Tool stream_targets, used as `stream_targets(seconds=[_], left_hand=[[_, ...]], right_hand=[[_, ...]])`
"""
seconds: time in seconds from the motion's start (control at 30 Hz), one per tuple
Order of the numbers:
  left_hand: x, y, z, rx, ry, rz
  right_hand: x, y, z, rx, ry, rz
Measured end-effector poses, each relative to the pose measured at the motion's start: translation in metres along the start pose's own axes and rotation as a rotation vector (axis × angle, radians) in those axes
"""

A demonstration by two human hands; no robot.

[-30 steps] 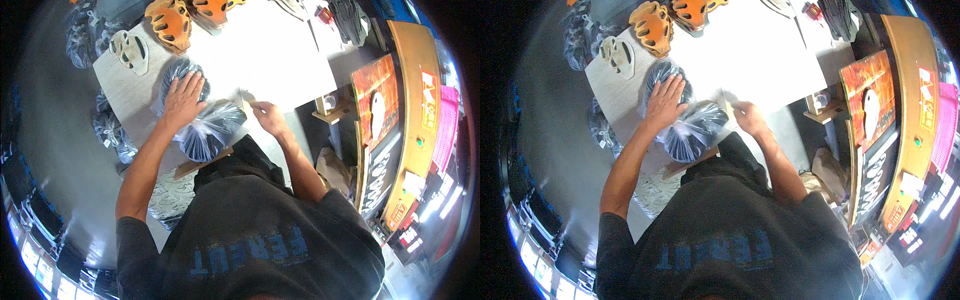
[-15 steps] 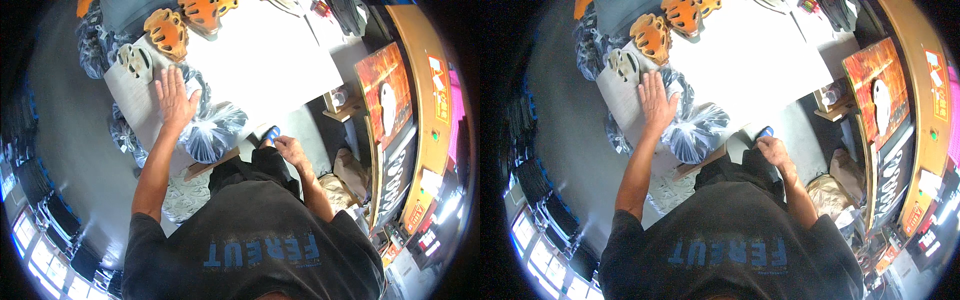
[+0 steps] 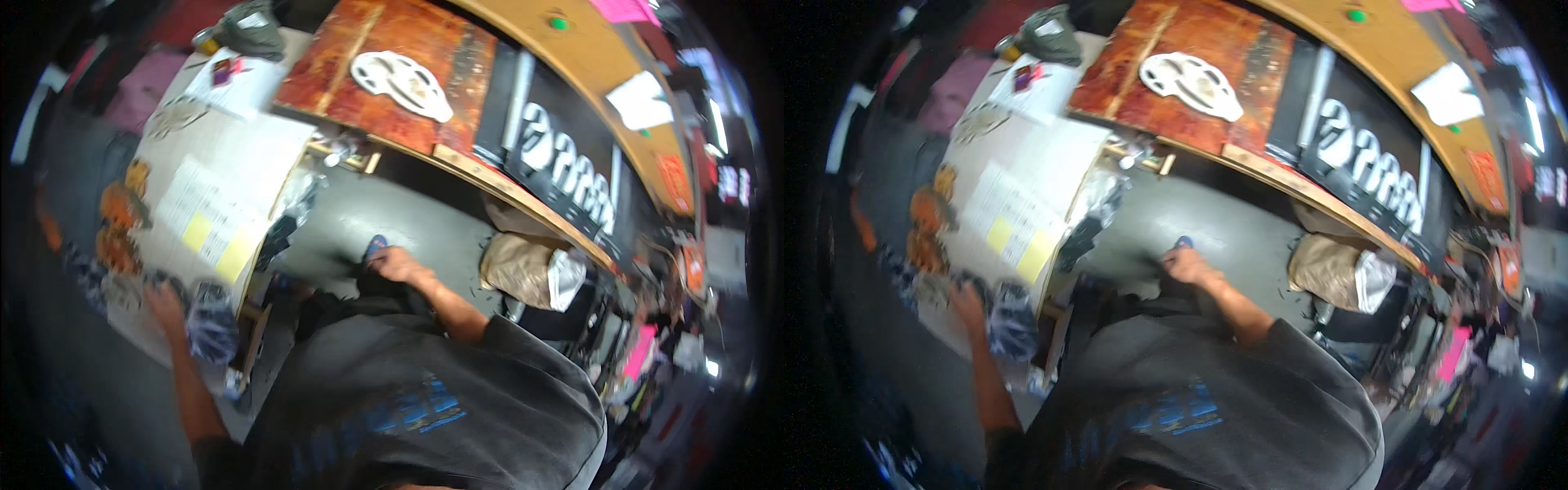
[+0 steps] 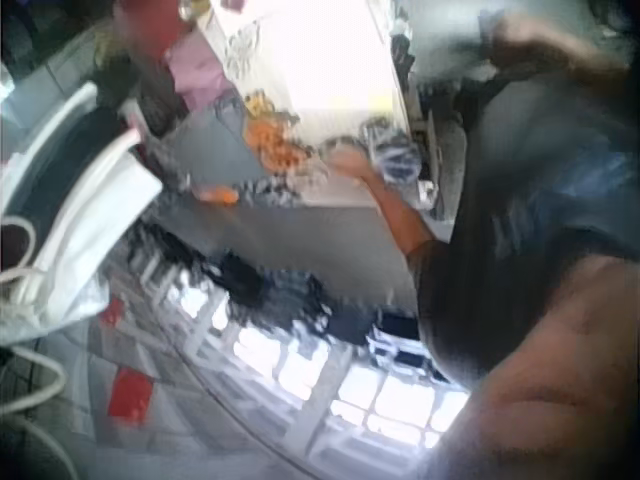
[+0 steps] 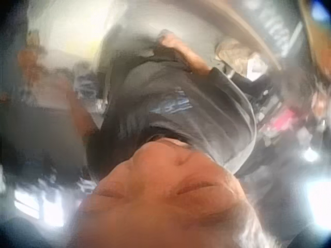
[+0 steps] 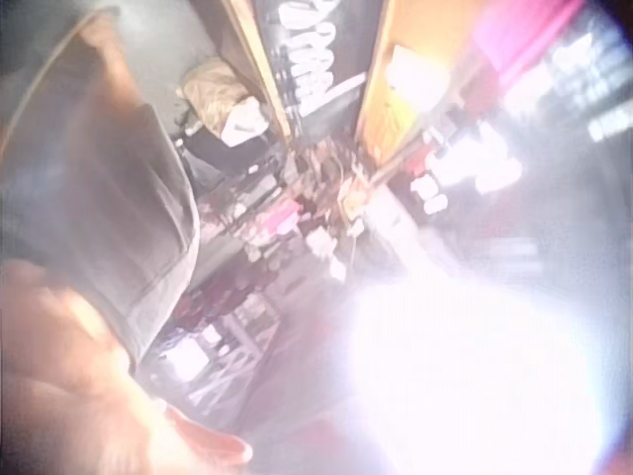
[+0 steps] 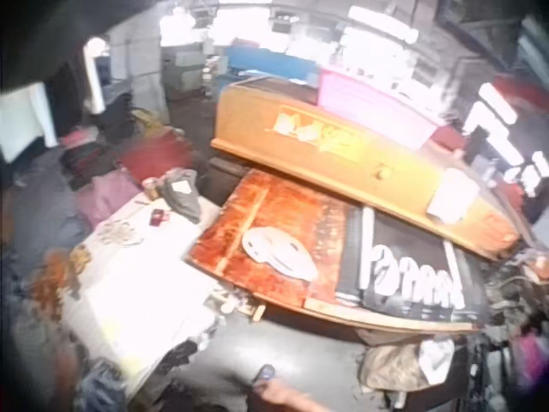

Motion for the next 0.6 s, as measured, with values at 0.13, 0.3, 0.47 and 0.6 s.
stream_targets(seconds=[0.13,0.3,0.47,0.6], left_hand=[[0.138,0.053,-0.117,-0.154,0.17,-0.26],[0.258,0.113,-0.221,-0.594,0.013,-0.537],[0.257,0.126,-0.235,-0.725,-0.238,-0.498],[0.244,0.143,-0.222,-0.704,-0.284,-0.502]], right_hand=[[0.089,-0.043,0.003,0.041,-0.006,0.008],[0.167,-0.074,0.004,0.172,0.009,0.181],[0.198,-0.069,0.013,0.137,0.105,0.453],[0.19,-0.047,0.028,0.028,0.087,0.542]])
Point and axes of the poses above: each hand's wrist, its own z-axis towards the middle knuckle, its own y-axis out of the palm, x = y × z, the point moved 5 cm from there along z, towards the middle knuckle, and after that the axes turned 2 degrees about -z, right-handed, at the moved point
